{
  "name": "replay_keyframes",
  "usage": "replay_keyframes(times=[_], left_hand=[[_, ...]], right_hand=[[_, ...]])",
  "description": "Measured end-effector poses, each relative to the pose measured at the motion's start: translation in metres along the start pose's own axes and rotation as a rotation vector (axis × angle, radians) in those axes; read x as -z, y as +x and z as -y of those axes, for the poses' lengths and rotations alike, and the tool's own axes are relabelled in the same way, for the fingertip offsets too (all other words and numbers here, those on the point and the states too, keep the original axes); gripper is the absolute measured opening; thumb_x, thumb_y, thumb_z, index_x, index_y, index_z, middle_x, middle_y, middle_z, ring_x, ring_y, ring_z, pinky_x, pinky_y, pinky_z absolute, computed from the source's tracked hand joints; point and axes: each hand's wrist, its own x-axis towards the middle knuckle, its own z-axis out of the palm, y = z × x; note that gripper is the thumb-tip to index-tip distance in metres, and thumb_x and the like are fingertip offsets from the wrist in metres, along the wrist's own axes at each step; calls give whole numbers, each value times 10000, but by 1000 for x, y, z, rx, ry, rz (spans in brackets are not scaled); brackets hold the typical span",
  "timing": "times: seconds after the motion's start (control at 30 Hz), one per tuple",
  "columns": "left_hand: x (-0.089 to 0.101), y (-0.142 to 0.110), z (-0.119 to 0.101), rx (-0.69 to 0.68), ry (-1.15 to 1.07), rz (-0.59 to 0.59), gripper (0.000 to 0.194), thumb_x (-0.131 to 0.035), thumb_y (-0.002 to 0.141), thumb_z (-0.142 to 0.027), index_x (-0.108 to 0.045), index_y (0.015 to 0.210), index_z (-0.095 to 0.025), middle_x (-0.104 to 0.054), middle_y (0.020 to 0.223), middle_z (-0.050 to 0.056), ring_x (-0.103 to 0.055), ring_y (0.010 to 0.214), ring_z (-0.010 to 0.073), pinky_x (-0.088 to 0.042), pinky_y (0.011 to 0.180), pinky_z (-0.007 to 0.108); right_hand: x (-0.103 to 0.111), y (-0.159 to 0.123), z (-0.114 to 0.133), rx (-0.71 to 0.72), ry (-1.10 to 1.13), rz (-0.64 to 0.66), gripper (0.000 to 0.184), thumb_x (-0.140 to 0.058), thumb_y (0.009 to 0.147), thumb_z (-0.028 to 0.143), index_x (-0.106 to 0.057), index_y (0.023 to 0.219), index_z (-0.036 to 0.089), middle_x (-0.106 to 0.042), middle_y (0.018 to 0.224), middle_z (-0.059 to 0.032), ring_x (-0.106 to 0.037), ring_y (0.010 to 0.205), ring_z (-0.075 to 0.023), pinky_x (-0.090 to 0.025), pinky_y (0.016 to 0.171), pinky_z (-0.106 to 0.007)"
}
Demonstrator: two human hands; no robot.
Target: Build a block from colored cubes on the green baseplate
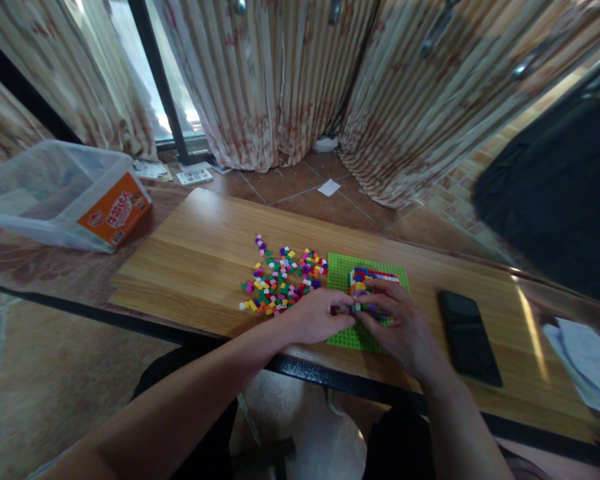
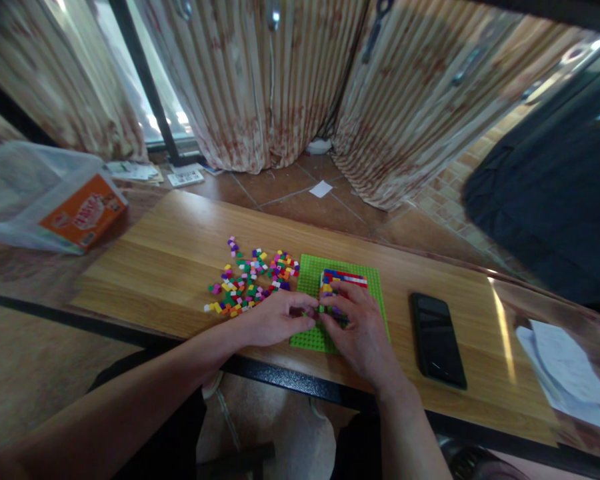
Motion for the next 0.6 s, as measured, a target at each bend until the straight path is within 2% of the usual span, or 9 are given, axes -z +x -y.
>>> replay_keyframes(times=[0.23, 0.6], left_hand=[[2, -1, -5, -30, 72, 16, 94, -579, 822, -198, -650, 833, -138, -613, 678, -8, -536, 621, 111, -381, 576, 215], [2, -4, -9, -26, 82, 20, 129, -600, 802, -172, -668, 908, -146, -618, 666, -11, -552, 622, 118, -393, 567, 212]], right_hand=[[1, 0, 2, -9, 13, 5, 142, -658, 799, 272, -694, 936, 269, -633, 1166, -64, -595, 1112, -259, -476, 970, -497], [0, 2, 4, -29, 27, 1, 40, -645, 804, 276, -678, 799, 253, -660, 1083, -57, -623, 1030, -248, -497, 909, -480]])
